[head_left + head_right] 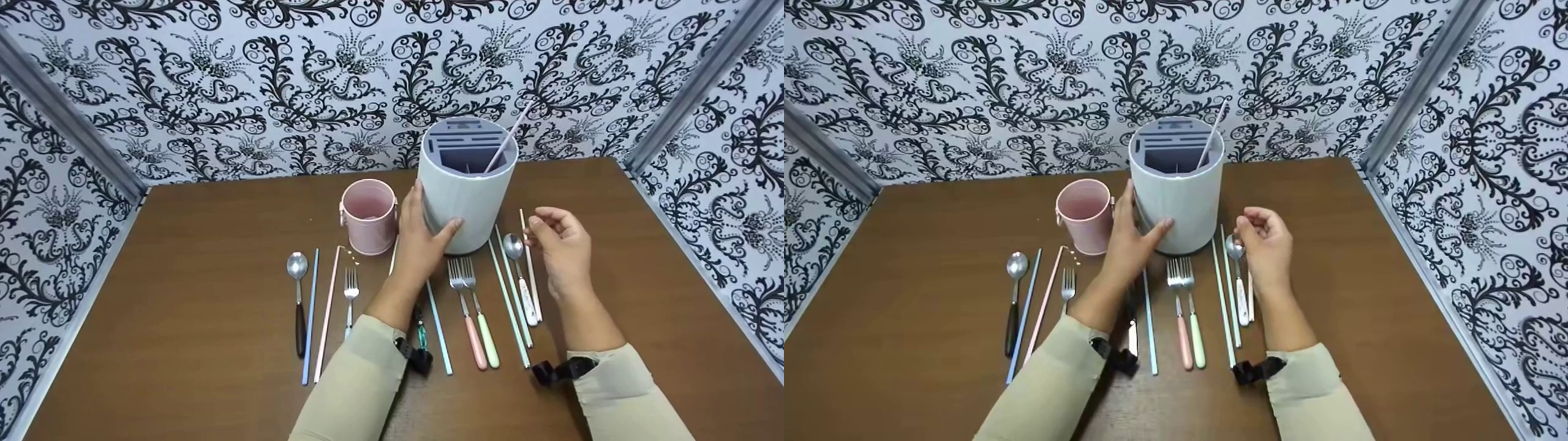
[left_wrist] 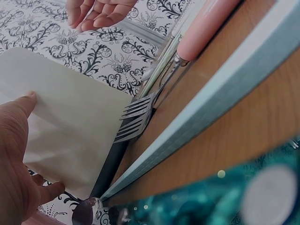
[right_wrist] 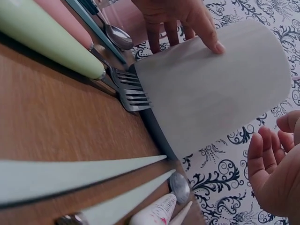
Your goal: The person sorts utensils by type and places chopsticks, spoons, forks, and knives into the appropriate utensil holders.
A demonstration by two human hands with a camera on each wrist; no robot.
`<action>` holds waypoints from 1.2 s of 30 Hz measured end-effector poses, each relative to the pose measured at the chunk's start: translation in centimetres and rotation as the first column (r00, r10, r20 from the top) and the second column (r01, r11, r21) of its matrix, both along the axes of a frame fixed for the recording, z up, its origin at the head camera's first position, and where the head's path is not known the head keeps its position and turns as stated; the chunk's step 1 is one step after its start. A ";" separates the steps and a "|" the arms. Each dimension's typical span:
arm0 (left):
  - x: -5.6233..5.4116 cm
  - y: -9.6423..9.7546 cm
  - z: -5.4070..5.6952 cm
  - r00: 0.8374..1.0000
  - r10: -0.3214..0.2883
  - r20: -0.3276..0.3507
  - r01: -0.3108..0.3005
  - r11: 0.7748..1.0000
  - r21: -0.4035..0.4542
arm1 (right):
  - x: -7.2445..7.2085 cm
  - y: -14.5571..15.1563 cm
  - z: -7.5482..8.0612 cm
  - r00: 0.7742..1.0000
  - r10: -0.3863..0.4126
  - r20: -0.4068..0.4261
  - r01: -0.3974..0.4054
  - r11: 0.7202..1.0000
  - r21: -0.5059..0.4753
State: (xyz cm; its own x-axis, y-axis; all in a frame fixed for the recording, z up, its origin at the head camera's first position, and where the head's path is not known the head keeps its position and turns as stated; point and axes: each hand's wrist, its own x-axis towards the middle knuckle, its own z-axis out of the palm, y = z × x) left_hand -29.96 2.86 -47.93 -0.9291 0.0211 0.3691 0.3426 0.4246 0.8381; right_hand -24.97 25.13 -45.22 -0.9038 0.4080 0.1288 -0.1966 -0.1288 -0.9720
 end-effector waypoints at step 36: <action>-0.1 -0.1 -0.1 1.000 -0.008 -0.020 0.008 1.000 0.000 | -0.8 3.4 -2.2 0.964 0.035 0.262 -0.135 0.918 0.373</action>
